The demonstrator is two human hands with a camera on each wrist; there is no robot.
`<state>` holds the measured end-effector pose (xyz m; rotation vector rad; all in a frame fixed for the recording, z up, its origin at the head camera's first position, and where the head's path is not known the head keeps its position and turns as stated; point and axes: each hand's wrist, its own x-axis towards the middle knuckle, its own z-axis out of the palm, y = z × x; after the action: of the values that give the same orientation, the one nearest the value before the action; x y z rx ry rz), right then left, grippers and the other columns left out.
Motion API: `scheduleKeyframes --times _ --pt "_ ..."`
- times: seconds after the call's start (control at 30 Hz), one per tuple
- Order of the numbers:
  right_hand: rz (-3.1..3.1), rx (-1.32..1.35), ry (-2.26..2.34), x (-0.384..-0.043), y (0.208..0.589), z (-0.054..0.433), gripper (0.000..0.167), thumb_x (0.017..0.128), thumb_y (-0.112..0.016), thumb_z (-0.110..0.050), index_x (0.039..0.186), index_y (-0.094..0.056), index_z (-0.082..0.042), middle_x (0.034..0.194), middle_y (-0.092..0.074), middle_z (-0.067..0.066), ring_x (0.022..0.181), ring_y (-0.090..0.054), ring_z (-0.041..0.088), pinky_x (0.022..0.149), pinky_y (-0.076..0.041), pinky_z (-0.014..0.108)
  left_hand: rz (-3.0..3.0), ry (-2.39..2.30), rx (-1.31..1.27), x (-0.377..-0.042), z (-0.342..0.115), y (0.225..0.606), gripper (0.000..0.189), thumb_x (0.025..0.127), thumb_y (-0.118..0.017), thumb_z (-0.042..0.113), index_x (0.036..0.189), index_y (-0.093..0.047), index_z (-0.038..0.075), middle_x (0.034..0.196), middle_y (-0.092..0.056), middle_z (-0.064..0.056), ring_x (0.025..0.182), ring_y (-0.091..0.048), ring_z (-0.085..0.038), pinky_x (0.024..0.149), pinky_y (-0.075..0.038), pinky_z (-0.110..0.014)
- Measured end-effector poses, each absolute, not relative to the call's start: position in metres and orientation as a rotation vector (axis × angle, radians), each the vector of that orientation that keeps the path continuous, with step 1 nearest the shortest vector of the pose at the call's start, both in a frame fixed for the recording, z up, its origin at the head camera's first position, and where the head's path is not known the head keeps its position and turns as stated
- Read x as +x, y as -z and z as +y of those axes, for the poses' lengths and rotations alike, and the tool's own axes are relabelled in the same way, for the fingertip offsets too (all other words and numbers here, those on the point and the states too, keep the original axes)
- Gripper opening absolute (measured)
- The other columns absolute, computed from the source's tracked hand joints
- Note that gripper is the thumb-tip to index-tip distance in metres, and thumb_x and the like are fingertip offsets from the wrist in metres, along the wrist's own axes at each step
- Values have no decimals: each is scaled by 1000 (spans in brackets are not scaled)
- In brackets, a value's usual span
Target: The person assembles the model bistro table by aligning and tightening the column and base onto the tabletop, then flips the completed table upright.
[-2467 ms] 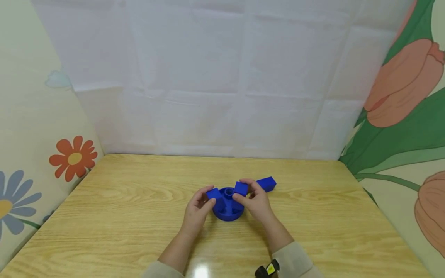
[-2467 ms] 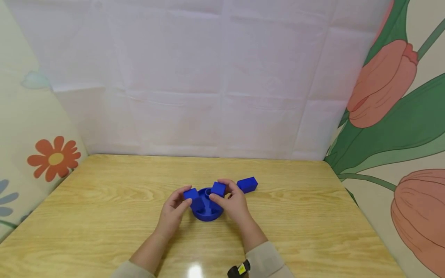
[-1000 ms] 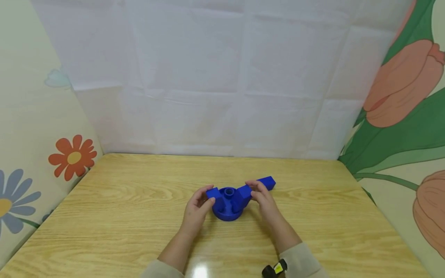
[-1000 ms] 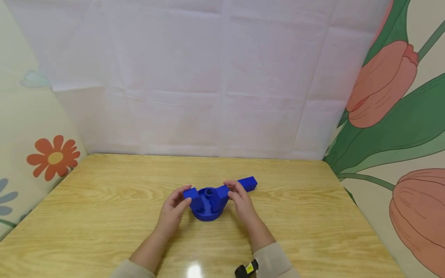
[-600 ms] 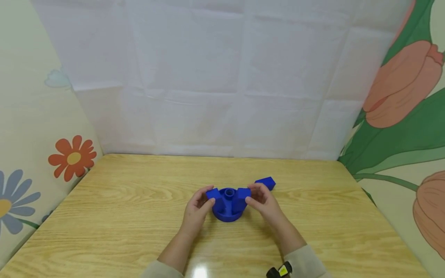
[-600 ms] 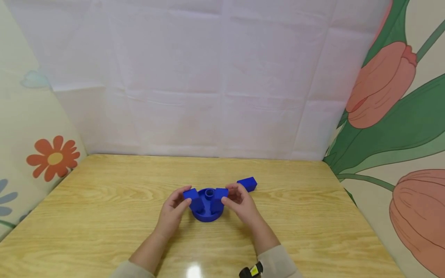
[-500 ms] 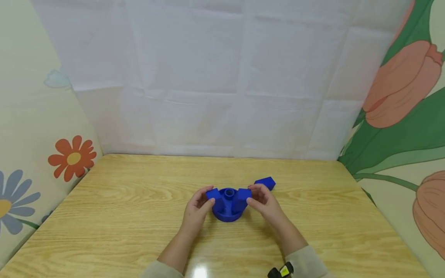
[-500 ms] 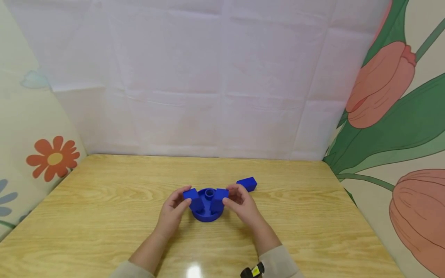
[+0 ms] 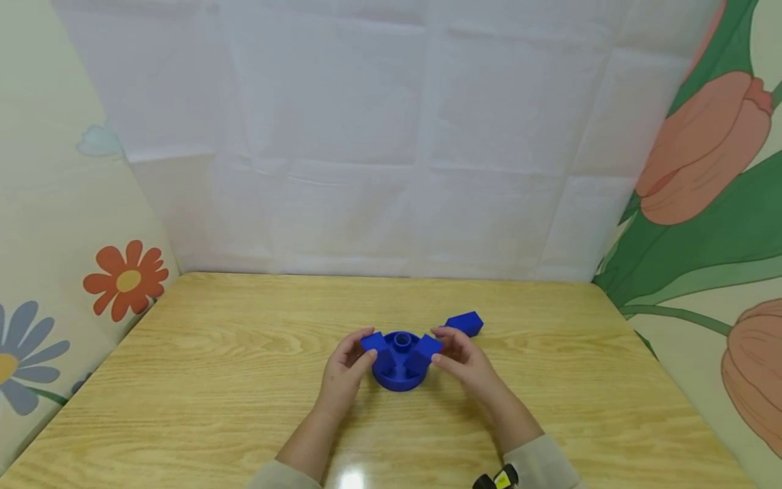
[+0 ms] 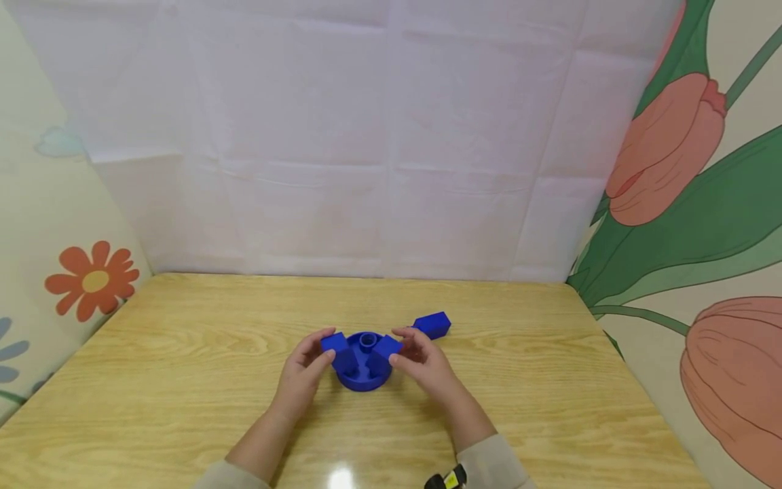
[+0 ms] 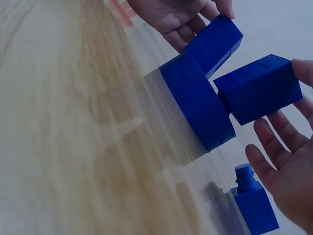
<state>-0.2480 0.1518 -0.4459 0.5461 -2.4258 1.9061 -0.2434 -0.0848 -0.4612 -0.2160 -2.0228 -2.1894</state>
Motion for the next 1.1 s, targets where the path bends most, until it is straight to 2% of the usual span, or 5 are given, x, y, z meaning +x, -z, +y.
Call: scheduleKeyframes --times 0.3,0.67,0.9,1.03,1.1 --pt "-2391 716 -1832 -249 448 149 42 92 -62 -4 131 -52 9 125 -57 31 97 -53 -2 87 -47 20 -2029 2180 -239 -243 -86 462 38 92 -59 -2 129 -55 -8 106 -63 17 99 -59 2 85 -48 -13" --pt "-2335 734 -1995 -248 446 145 39 91 -65 -5 124 -49 10 131 -53 35 115 -51 -6 102 -39 14 -2028 2171 -241 -243 -86 461 38 92 -59 -2 129 -55 -8 105 -63 18 98 -59 2 86 -48 -13" --pt "-2271 845 -2108 -251 446 152 37 92 -46 1 124 -43 20 124 -63 -8 115 -50 -7 97 -40 14 -2024 2177 -241 -243 -85 462 38 92 -59 -3 129 -55 -9 103 -63 22 98 -59 3 85 -48 -12" --pt "-2296 825 -2083 -250 445 153 37 93 -52 1 125 -45 18 120 -62 -11 111 -53 -3 95 -44 16 -2020 2176 -249 -243 -86 462 38 92 -59 -3 129 -54 -9 103 -64 22 97 -59 2 85 -48 -12" --pt "-2341 801 -2037 -249 444 152 37 93 -57 -2 125 -48 15 122 -62 2 110 -54 -1 97 -45 20 -2018 2177 -250 -243 -86 463 38 92 -59 -3 129 -54 -9 103 -64 21 97 -59 2 85 -48 -12"
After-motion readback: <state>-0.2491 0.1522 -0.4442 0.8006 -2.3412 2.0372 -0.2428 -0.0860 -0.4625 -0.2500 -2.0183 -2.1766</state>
